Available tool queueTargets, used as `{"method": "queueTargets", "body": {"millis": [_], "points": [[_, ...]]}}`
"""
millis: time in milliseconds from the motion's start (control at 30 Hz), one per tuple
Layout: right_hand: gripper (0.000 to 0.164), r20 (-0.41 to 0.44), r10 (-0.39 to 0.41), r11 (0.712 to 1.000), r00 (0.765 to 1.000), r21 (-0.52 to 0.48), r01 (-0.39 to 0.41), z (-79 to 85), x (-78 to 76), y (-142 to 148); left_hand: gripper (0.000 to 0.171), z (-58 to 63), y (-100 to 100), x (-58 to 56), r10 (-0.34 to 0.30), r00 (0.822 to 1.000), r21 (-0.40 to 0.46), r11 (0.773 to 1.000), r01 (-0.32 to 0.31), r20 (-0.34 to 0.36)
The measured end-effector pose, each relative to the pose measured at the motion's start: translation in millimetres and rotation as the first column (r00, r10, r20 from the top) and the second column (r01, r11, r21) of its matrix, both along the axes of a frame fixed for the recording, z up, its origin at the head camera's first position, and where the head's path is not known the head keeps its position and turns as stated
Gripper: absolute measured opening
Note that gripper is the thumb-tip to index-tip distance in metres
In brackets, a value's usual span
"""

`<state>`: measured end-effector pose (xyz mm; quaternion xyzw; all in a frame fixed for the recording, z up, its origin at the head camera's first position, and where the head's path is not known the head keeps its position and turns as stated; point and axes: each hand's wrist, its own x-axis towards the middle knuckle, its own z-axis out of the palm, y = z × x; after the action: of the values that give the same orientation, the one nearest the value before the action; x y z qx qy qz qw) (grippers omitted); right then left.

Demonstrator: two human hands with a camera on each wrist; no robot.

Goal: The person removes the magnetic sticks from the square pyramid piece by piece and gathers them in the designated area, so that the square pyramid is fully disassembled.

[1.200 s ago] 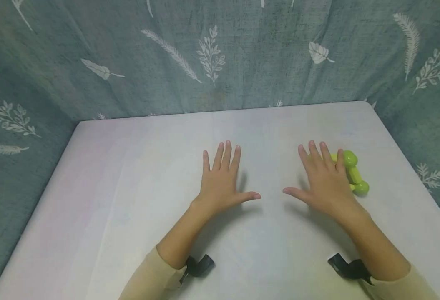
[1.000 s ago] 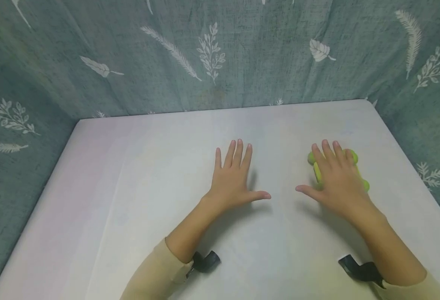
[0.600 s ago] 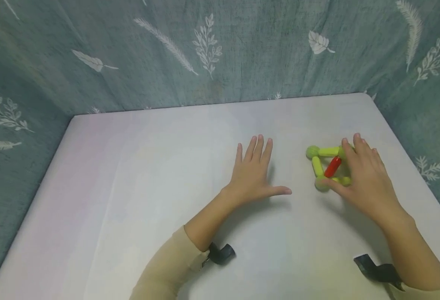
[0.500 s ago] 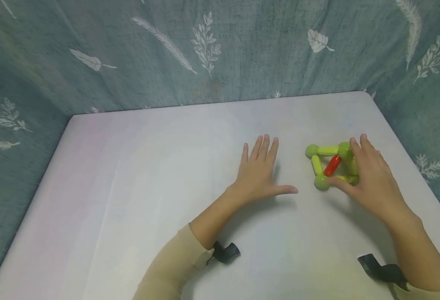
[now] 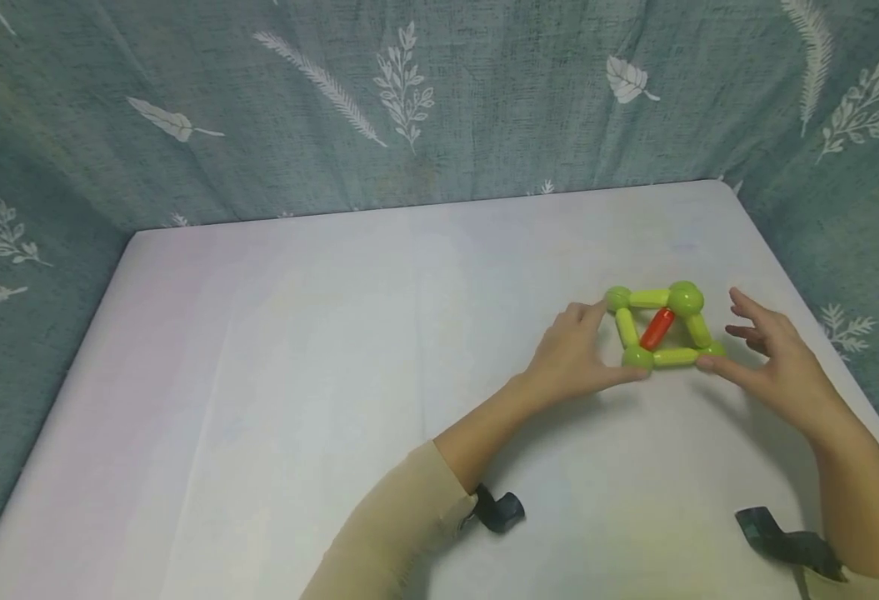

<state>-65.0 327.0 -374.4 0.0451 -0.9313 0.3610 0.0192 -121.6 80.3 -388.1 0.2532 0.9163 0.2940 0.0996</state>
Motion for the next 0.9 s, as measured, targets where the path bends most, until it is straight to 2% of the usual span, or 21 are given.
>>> {"method": "queueTargets", "body": {"millis": [167,367,600,900], "points": [[0.074,0.056,0.035,0.999,0.998,0.007,-0.036,-13.2,-2.5,9.5,0.073,-6.6,20.8,0.9,0.029,0.998,0.036,0.999,-0.031,0.053],[0.053,0.046,0.030,1.000,0.999,0.000,-0.030,-26.0,-4.5,10.3,0.056,-16.7,33.8,2.4,0.096,0.993,0.087,0.991,-0.101,0.061],[0.048,0.036,0.000,1.000,0.999,-0.017,0.001,-29.1,-4.1,7.6,0.051,-22.3,33.4,4.6,0.096,0.993,0.172,0.979,-0.107,0.072],[0.045,-0.037,0.002,0.998,0.999,-0.063,-0.004,-30.8,-4.1,3.5,0.047,-22.6,28.0,3.0,0.113,0.992,0.185,0.975,-0.121,0.055]]}}
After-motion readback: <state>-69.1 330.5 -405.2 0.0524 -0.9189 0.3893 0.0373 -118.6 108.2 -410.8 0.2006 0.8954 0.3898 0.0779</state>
